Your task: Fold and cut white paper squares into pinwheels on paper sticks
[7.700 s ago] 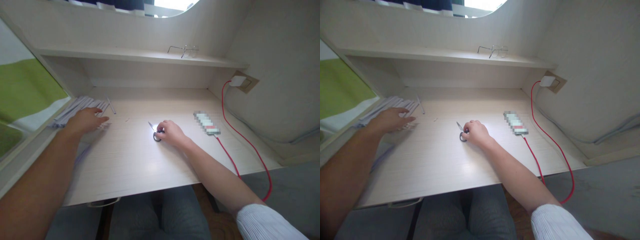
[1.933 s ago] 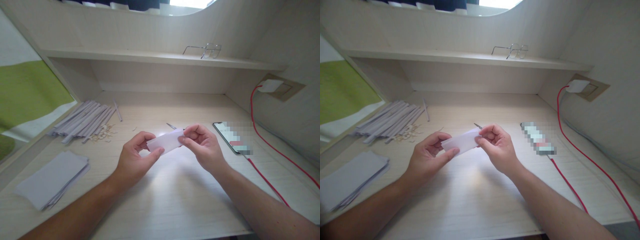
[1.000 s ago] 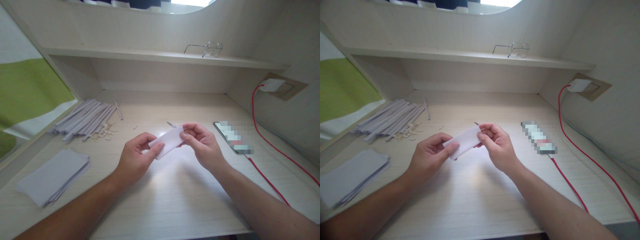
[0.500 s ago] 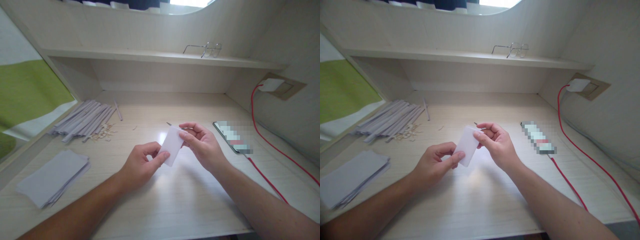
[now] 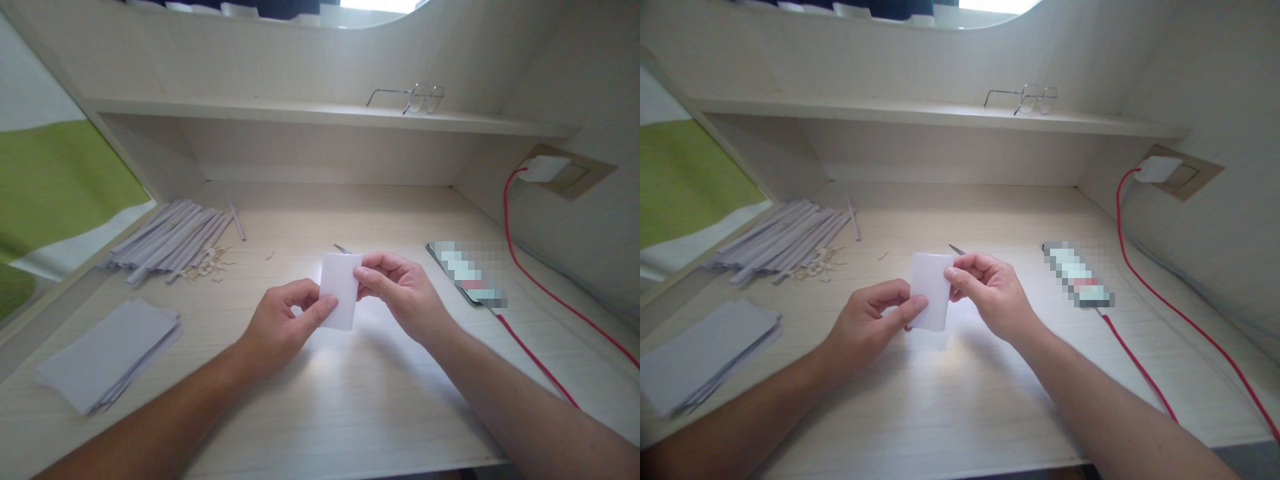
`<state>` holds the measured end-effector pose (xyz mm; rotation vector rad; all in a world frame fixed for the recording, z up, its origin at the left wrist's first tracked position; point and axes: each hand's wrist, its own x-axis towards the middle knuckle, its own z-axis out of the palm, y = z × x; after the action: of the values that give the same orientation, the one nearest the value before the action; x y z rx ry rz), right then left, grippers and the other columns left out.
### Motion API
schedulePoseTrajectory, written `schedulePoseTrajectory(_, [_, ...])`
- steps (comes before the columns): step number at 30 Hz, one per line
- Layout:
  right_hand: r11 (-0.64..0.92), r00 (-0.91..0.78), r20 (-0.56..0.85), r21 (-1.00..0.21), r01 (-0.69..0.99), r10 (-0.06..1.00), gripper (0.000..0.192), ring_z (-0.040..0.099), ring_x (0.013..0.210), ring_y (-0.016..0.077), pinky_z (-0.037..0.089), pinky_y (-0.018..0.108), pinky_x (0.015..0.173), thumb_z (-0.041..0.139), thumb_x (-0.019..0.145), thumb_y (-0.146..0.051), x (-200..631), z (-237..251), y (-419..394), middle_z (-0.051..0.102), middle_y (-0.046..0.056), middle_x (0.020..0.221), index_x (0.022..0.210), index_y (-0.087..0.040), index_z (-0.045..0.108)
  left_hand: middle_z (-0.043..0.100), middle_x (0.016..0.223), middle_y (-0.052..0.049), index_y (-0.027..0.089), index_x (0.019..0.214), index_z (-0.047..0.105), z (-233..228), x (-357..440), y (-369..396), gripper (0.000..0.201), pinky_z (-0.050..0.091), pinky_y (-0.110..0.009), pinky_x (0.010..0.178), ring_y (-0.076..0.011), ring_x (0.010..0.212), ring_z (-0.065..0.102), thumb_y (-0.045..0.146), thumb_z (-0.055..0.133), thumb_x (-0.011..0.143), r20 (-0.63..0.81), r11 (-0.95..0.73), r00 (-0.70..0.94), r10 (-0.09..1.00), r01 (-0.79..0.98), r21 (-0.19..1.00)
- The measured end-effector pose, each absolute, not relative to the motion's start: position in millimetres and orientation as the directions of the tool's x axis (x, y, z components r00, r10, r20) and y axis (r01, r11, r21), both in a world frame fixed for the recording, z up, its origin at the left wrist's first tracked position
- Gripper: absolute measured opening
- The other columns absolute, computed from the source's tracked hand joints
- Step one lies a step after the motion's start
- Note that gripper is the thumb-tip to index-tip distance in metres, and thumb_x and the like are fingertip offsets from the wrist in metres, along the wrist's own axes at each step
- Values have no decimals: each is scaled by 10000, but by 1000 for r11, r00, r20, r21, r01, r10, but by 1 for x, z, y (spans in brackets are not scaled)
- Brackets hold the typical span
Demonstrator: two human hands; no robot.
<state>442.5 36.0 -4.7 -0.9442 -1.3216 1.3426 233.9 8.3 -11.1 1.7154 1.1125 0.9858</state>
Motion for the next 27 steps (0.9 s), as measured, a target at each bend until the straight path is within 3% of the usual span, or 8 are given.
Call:
schedulePoseTrajectory(6, [104, -212, 125, -989, -108, 969, 228, 652, 658, 138, 563, 294, 663, 820, 826, -382, 443, -4, 36, 702, 8, 747, 862, -178, 725, 577, 646, 23, 172, 654, 629, -9, 233, 8, 342, 389, -244, 612, -123, 642, 515, 350, 630, 946, 166, -258, 325, 931, 263, 930])
schedulePoseTrajectory(27, [80, -216, 102, -991, -112, 971, 238, 635, 657, 137, 569, 296, 660, 795, 845, -408, 442, -5, 36, 686, 3, 746, 839, -186, 711, 558, 627, 17, 171, 609, 577, -9, 235, 9, 365, 379, -254, 603, -127, 623, 502, 349, 632, 923, 125, -236, 359, 925, 284, 929])
